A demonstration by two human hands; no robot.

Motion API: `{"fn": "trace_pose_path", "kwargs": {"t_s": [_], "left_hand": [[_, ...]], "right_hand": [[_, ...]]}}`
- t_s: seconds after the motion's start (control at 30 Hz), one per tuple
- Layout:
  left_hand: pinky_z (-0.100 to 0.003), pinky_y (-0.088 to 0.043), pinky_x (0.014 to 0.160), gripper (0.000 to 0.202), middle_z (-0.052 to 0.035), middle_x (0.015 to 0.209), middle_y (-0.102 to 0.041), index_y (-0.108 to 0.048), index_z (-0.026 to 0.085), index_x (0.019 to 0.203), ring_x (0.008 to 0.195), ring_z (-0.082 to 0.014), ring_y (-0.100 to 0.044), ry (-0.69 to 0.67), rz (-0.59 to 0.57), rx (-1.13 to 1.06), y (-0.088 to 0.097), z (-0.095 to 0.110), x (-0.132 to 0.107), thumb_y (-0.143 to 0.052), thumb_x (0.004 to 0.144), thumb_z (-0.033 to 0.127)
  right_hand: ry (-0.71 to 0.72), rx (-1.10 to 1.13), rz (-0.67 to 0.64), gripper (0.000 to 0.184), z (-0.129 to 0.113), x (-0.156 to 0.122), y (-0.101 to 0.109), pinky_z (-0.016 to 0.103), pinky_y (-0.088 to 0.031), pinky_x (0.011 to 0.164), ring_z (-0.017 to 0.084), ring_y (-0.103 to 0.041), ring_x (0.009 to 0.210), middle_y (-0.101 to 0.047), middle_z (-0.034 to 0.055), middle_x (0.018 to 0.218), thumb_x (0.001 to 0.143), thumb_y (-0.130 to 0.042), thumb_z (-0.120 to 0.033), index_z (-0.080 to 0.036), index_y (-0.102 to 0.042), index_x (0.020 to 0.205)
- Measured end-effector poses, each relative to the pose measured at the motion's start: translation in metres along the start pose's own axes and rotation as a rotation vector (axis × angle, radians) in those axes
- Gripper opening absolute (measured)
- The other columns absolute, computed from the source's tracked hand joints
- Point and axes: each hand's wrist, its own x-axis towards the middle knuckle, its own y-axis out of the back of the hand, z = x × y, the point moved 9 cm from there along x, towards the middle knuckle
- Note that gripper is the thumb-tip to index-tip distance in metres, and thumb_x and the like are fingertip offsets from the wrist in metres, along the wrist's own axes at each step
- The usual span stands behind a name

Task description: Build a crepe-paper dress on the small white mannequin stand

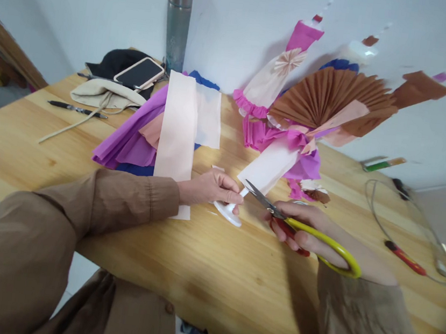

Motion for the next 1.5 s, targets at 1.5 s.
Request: {"fn": "trace_pose_path", "kwargs": {"t_s": [1.5], "left_hand": [[-0.018,-0.033,0.05,0.026,-0.0022,0.061,-0.065,-0.069,0.011,0.061,0.051,-0.0051,-0.046,0.048,0.044,0.039,0.0,-0.008,0.0,-0.073,0.075,0.032]], "right_hand": [[-0.012,-0.07,0.015,0.049,-0.001,0.004,-0.002,0.021,-0.035,0.042,0.01,-0.043,0.056,-0.05,0.0015,0.073,0.085,-0.063,-0.059,-0.016,-0.064,0.107]]}}
